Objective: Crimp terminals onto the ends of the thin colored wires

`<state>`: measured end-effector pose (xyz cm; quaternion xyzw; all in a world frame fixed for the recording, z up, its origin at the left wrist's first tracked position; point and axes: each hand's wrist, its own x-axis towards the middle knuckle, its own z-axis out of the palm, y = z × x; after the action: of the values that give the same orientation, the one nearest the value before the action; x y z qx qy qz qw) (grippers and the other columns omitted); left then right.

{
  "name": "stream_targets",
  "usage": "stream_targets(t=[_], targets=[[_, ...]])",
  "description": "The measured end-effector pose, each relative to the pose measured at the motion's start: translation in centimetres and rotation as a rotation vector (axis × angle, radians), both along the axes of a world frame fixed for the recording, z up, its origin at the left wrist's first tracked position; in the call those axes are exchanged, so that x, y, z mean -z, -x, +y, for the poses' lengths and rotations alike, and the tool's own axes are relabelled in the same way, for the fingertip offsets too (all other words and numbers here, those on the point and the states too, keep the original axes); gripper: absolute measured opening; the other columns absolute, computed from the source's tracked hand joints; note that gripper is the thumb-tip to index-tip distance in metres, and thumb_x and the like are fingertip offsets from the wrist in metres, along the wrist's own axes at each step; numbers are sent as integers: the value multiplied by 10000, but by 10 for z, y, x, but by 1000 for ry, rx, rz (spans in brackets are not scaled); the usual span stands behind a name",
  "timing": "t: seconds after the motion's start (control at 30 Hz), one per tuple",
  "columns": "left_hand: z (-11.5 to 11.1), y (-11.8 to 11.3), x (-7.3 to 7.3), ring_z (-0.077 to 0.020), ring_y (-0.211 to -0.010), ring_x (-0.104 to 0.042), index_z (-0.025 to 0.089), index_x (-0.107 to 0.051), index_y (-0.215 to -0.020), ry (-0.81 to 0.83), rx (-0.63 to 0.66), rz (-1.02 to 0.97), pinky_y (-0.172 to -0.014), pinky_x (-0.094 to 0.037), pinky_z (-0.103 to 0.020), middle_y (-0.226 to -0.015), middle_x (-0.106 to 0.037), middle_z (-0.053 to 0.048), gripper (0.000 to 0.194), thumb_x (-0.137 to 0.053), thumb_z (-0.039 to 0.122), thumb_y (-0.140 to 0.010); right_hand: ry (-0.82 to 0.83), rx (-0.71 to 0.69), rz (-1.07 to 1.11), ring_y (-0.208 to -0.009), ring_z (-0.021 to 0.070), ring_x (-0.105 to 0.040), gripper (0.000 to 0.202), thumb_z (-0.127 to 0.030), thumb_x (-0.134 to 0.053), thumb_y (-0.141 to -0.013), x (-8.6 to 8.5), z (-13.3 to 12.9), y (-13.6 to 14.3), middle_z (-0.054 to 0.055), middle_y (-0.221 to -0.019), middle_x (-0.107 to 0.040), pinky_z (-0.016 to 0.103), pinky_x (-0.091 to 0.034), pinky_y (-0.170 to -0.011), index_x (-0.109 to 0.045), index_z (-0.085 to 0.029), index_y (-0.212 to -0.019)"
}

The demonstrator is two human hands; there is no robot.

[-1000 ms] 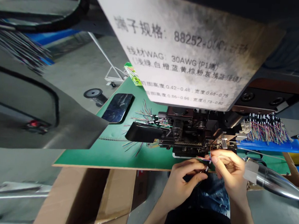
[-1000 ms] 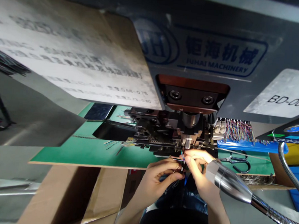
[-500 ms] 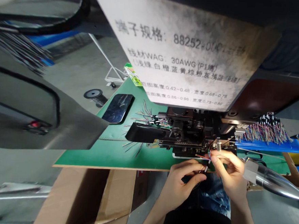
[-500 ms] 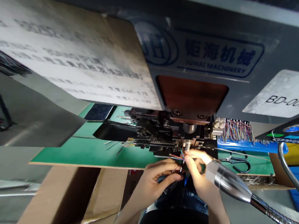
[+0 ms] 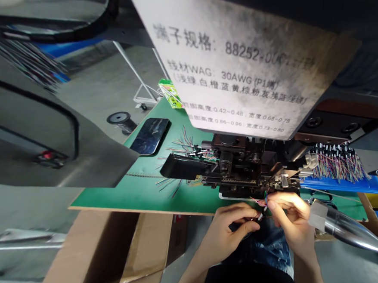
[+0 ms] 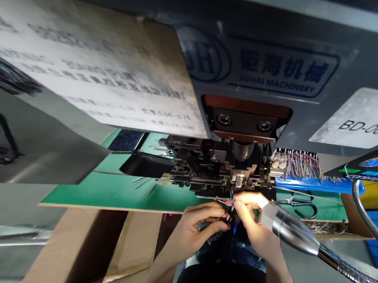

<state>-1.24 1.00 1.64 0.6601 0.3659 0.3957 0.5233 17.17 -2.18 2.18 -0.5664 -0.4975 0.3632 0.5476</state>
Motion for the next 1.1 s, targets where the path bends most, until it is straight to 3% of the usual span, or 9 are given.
stream_targets(t=[0.23, 0.37, 0.7, 0.8, 0.93, 1.0, 1.1], targets=[[-2, -10, 6, -198, -806, -825, 191, -863, -941, -95, -109, -35, -747, -673, -227, -955, -877, -74, 107, -784, 124, -912, 29, 34, 44, -516, 169, -579, 120, -344, -764, -999, -2, 5, 0, -10, -654, -721, 305, -485, -508, -842, -254, -1013], [-2, -11, 7, -195, -790, -826, 187, -869, -954, -91, -132, -46, -707, -677, -212, -942, -876, -76, 99, -791, 141, -912, 43, 0, 18, -510, 175, -576, 190, -413, -747, -1029, -1, 6, -1, 26, -749, -792, 315, -448, -497, -827, -245, -1067], [-3, -11, 9, -207, -806, -826, 193, -882, -957, -50, -147, -43, -707, -686, -230, -936, -876, -82, 97, -798, 189, -908, 18, 20, -3, -524, 175, -567, 193, -413, -741, -1035, 5, 6, 0, 16, -708, -751, 312, -409, -510, -828, -247, -1078], [-2, -6, 4, -201, -775, -811, 192, -880, -957, -11, -101, -37, -700, -678, -239, -926, -868, -82, 96, -797, 227, -923, -11, 27, -111, -528, 172, -553, 174, -379, -732, -1036, 0, 6, -1, 25, -739, -754, 322, -462, -530, -839, -244, -1062], [3, 6, -6, -192, -698, -772, 207, -868, -892, 3, 44, -4, -652, -633, -253, -814, -837, -58, 147, -807, 328, -948, -187, -68, -288, -732, 203, -699, 122, -292, -729, -1024, -12, 7, -9, 57, -943, -778, 315, -543, -604, -824, -258, -954], [5, 11, -10, -186, -672, -756, 215, -860, -856, -27, 109, 10, -665, -610, -261, -752, -819, -41, 176, -804, 345, -961, -221, -149, -274, -819, 219, -738, 120, -266, -733, -1015, -16, 7, -12, 63, -996, -784, 298, -551, -599, -788, -253, -909], [6, 13, -10, -189, -675, -757, 218, -858, -853, -68, 118, 23, -690, -602, -273, -747, -820, -38, 191, -788, 345, -977, -166, -199, -176, -742, 201, -728, 96, -260, -732, -1022, -14, 3, -12, 49, -934, -804, 294, -547, -590, -759, -250, -930]])
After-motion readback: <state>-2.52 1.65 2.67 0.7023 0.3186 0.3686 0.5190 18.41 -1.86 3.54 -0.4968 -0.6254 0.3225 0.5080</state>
